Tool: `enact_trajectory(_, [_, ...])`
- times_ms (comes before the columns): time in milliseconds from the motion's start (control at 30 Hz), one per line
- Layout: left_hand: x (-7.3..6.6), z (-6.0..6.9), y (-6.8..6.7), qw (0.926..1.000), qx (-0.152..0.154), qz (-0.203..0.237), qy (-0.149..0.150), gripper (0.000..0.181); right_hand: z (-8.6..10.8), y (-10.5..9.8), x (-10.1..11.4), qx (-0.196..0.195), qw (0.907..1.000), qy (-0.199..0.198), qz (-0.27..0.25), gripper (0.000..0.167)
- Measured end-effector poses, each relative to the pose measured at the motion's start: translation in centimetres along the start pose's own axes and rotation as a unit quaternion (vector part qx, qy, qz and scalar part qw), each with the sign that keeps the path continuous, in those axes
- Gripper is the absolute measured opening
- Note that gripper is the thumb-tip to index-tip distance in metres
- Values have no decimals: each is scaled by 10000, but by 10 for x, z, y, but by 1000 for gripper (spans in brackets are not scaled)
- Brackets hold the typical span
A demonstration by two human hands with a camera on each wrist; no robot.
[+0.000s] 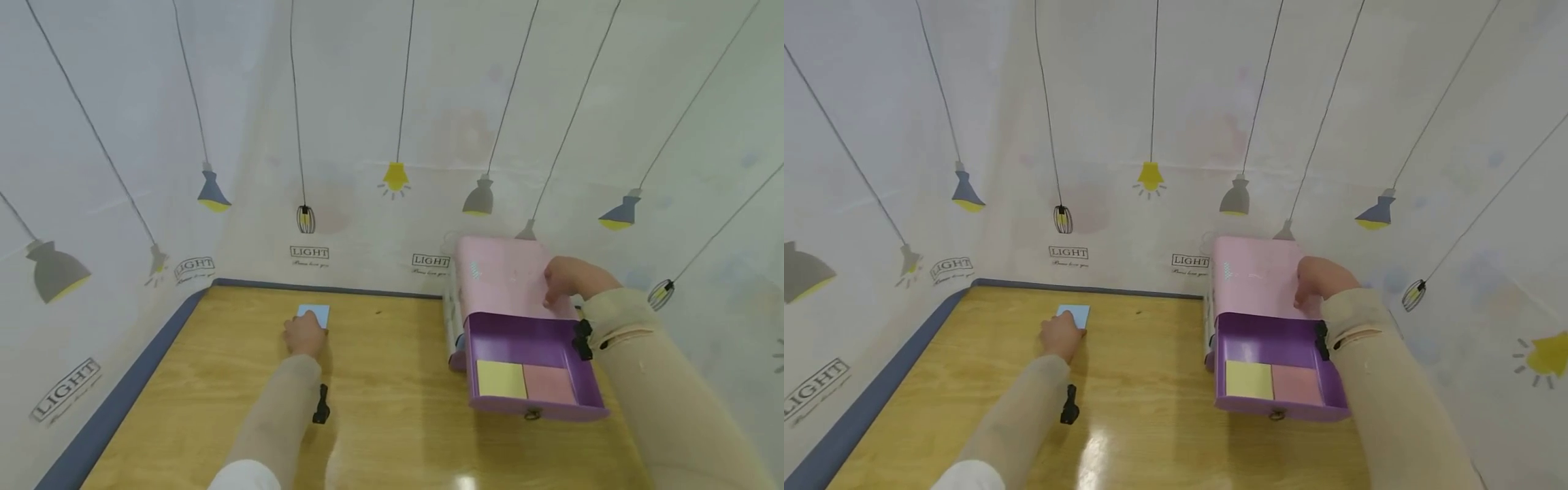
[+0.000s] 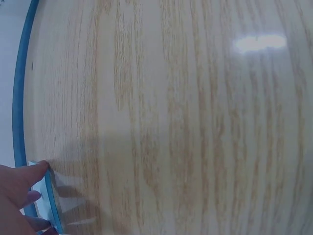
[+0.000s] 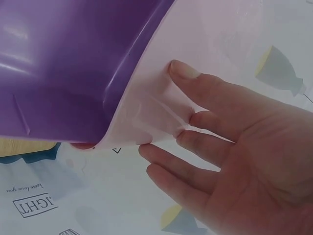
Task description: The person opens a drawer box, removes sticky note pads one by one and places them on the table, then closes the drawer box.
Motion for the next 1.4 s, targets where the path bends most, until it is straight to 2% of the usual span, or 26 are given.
enact_trajectory(267, [1, -1, 2, 9998, -178, 85, 83, 39, -1, -1, -1, -3, 9999, 98, -135, 65])
enact_trajectory(400, [2, -2, 2, 9997, -152, 145, 84, 38, 1, -1, -1, 28, 9998, 139, -167, 65])
enact_trajectory(567, [-3, -3, -2, 9998, -90, 166, 44, 47, 0, 1, 0, 80, 9997, 156, -142, 65])
enact_trajectory(667, [-6, -4, -1, 9998, 2, 122, 124, 50, -1, 2, -1, 77, 9997, 191, -116, 65])
enact_trajectory(767, [-5, -2, 1, 9994, 44, 102, 323, 45, -1, 4, -2, 52, 9995, 243, -210, 68])
enact_trajectory(900, [1, 1, 7, 9981, -111, 213, 567, 35, -3, 7, -4, 59, 9991, 250, -349, 74])
enact_trajectory(1100, [8, 1, 12, 9970, -364, 391, 556, 31, -3, 9, -2, 70, 9993, 198, -322, 75])
enact_trajectory(1200, [8, 1, 11, 9970, -397, 425, 512, 31, -1, 7, 1, 53, 9995, 131, -298, 74])
enact_trajectory(1400, [6, -2, 11, 9966, -355, 273, 685, 32, 3, 0, 3, 22, 10000, 80, -54, 67])
Point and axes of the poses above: each hand's wrist, its own z-axis away from the middle knuckle, its own y-axis out of the palm, x = y × z, the point moved 2 cm from there along -z, towards the middle knuckle, and after that the axes turned 15 degrees about y, right-handed, at the moved point
